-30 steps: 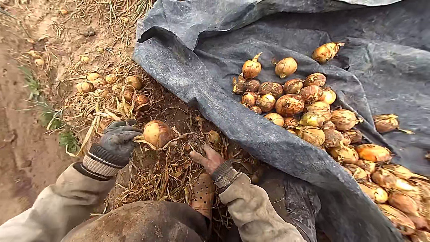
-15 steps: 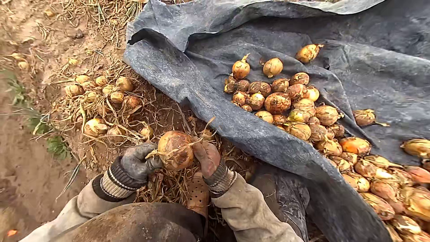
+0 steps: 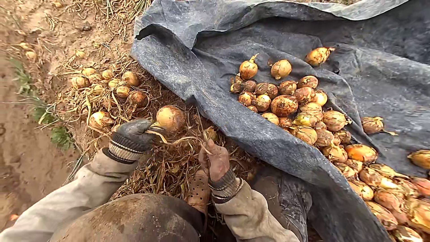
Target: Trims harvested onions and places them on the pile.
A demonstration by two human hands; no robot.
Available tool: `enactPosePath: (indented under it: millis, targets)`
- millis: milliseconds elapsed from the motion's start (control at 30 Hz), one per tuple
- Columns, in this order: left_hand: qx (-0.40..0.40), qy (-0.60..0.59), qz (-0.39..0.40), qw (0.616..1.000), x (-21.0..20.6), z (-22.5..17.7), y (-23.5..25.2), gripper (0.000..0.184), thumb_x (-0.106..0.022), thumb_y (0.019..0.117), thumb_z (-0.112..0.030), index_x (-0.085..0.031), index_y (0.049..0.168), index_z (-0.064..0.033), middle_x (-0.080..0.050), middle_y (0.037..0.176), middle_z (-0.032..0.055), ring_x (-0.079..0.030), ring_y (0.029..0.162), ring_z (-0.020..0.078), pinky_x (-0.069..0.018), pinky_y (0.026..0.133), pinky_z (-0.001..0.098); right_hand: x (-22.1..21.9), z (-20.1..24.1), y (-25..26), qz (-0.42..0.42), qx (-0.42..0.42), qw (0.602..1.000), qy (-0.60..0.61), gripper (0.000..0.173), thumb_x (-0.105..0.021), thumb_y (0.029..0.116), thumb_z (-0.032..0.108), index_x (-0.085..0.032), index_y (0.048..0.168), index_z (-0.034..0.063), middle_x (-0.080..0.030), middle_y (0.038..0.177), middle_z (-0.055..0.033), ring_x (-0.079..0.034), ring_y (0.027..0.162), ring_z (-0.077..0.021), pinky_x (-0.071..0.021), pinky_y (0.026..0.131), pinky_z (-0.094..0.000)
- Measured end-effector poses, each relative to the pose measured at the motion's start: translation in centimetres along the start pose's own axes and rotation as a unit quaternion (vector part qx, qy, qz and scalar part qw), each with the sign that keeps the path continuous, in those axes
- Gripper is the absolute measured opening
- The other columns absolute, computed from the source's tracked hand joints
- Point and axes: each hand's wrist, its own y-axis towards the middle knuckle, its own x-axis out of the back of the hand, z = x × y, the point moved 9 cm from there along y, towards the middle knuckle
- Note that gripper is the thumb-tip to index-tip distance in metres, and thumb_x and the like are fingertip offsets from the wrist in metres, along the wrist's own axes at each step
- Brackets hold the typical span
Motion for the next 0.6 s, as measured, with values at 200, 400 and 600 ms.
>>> enactPosePath:
  millis: [200,400,600]
  targets:
    - [0.118,0.001,0.108,0.987,0.4,1.5,1.5,0.030,-0.067,0.0983,-0.035,-0.075,0.106,-0.0068,-0.074,0.104,0.0141,-0.072,0.097,0.0285,-0.0563,0.089,0.0580,-1.6,-5.8,1.3,0.193,-0.186,0.891,-0.367,0.079,-0.022,0.1058,0.064,-0.070,0.115,0.0031,-0.072,0.106,-0.0200,-0.068,0.104,-0.0350,-0.0508,0.095,-0.0590]
    - [0.000,0.027,0.300,0.953,-5.2,-8.8,1.0,0.024,-0.062,0.1007,-0.028,-0.077,0.116,-0.0177,-0.076,0.111,0.0049,-0.073,0.102,0.0217,-0.0578,0.091,0.0511,0.1,-5.5,2.3,-0.010,-0.226,0.973,-0.039,0.069,-0.027,0.1062,0.063,-0.056,0.073,0.0100,-0.045,0.051,0.0016,-0.040,0.038,-0.0077,-0.0376,0.037,-0.0257]
    - [0.119,0.143,0.312,0.932,-4.4,1.6,3.0,0.026,-0.060,0.1023,-0.039,-0.074,0.112,-0.0187,-0.074,0.108,0.0101,-0.071,0.101,0.0333,-0.0543,0.087,0.0646,6.8,10.2,2.7,-0.096,0.228,0.969,0.014,0.052,-0.042,0.1017,0.066,-0.060,0.086,0.0203,-0.050,0.060,0.0086,-0.046,0.042,-0.0051,-0.0450,0.037,-0.0229]
